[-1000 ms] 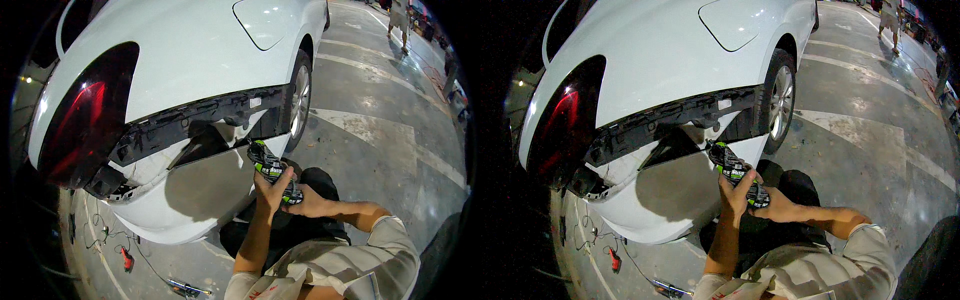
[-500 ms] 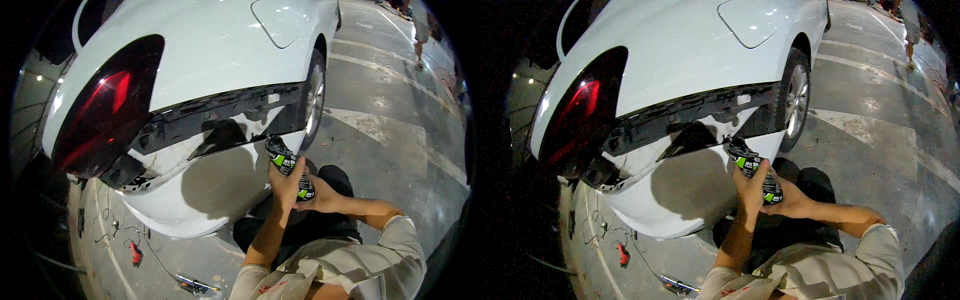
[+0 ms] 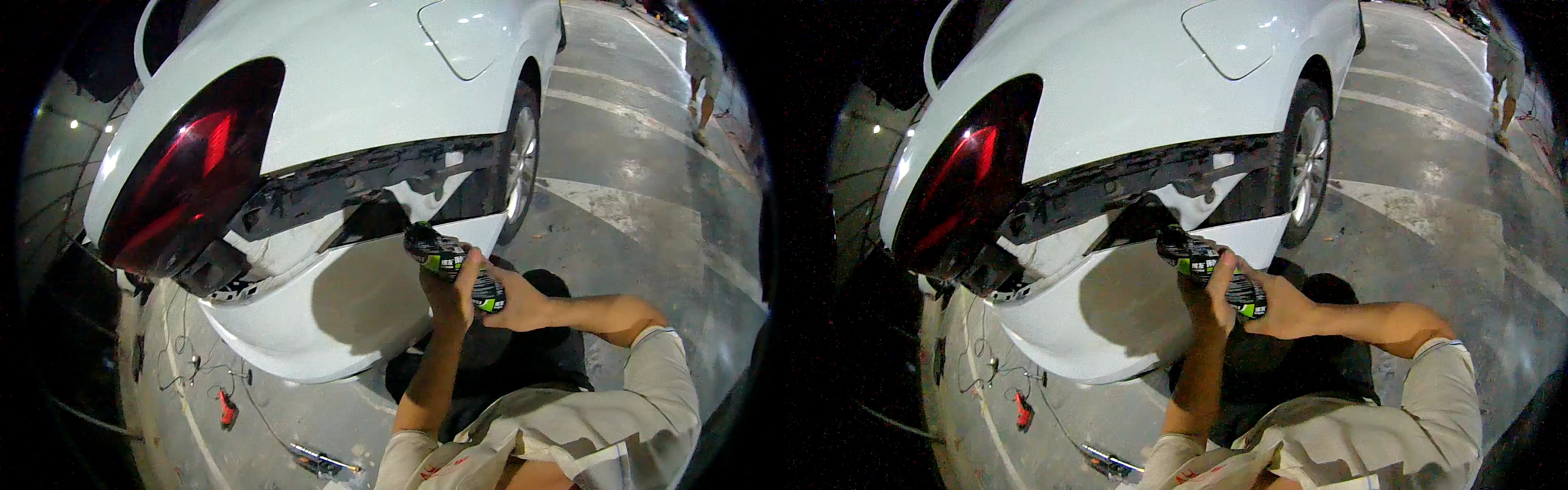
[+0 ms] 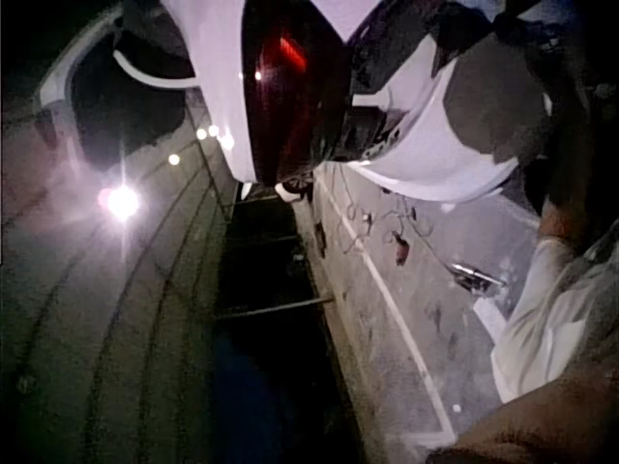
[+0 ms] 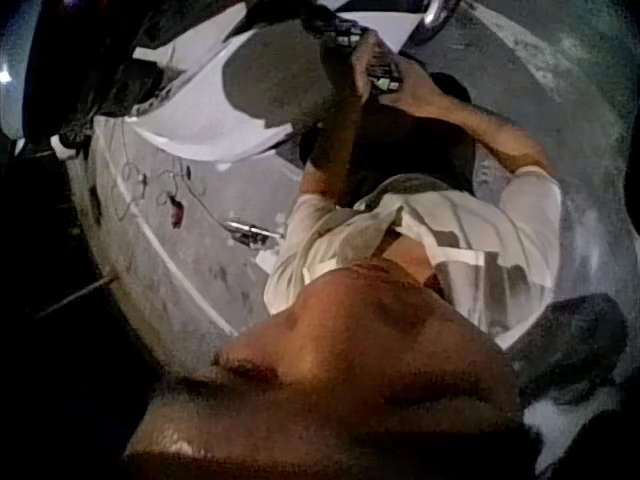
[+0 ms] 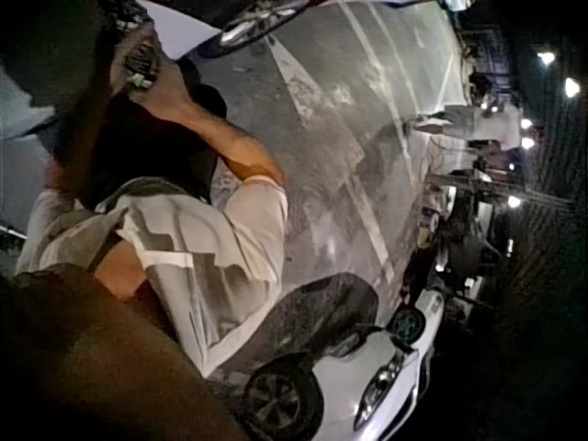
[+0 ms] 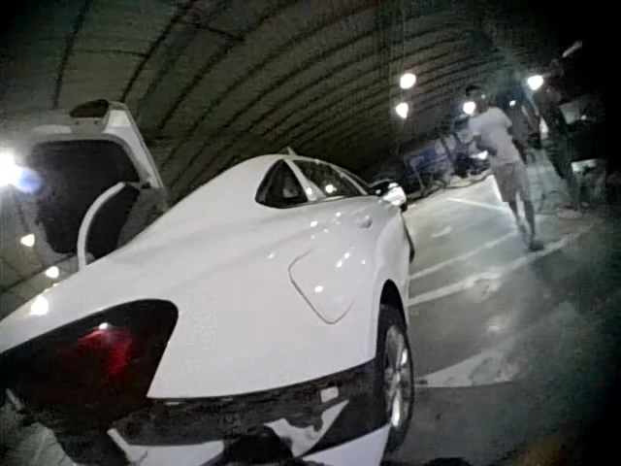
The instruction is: The person prepares a tube of adhesive and applies it to the mounting edge of a white car bumper. They then position the bumper against the rear of a white sedan, aligning it with the taillights and body panels. The person presses the bumper into place and smooths the surface to ensure proper adhesion.
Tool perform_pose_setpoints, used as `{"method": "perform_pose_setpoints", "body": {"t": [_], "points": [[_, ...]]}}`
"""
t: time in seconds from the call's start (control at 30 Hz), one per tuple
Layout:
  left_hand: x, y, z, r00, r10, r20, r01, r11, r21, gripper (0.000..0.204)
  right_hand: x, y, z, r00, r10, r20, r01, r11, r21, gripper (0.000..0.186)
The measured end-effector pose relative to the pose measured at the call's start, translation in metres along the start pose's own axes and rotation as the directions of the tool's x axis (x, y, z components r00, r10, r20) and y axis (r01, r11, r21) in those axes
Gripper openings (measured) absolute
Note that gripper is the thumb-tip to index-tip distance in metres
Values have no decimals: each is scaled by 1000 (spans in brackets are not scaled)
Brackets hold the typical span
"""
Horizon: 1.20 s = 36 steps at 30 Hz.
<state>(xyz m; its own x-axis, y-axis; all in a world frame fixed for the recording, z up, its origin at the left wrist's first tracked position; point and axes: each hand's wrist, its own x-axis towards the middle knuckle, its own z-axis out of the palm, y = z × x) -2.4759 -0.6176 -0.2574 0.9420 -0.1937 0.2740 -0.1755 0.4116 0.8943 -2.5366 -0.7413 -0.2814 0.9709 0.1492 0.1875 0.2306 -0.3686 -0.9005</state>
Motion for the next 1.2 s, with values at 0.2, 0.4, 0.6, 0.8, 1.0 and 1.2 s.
{"method": "perform_pose_setpoints", "body": {"t": [0.2,0.4,0.6,0.8,1.0,1.2], "points": [[8,-19,7,994,-35,101,51,986,-159,22,-4,0,-5,997,36,-64,-36,999,0,94],[15,-20,20,982,-30,188,65,981,-180,24,-8,10,-11,980,-42,-194,22,994,-105,93],[16,-23,30,984,-59,166,100,962,-252,21,-13,-4,-17,966,59,-251,-84,992,-90,80],[21,-22,24,974,-142,178,166,977,-130,27,-22,-28,-15,970,212,-120,-181,957,225,67],[18,-17,23,839,-130,528,349,873,-341,34,-38,17,-7,887,15,461,-441,326,836,41],[17,-8,21,784,-112,610,359,884,-299,37,-45,10,5,897,165,411,-443,355,823,24]]}}
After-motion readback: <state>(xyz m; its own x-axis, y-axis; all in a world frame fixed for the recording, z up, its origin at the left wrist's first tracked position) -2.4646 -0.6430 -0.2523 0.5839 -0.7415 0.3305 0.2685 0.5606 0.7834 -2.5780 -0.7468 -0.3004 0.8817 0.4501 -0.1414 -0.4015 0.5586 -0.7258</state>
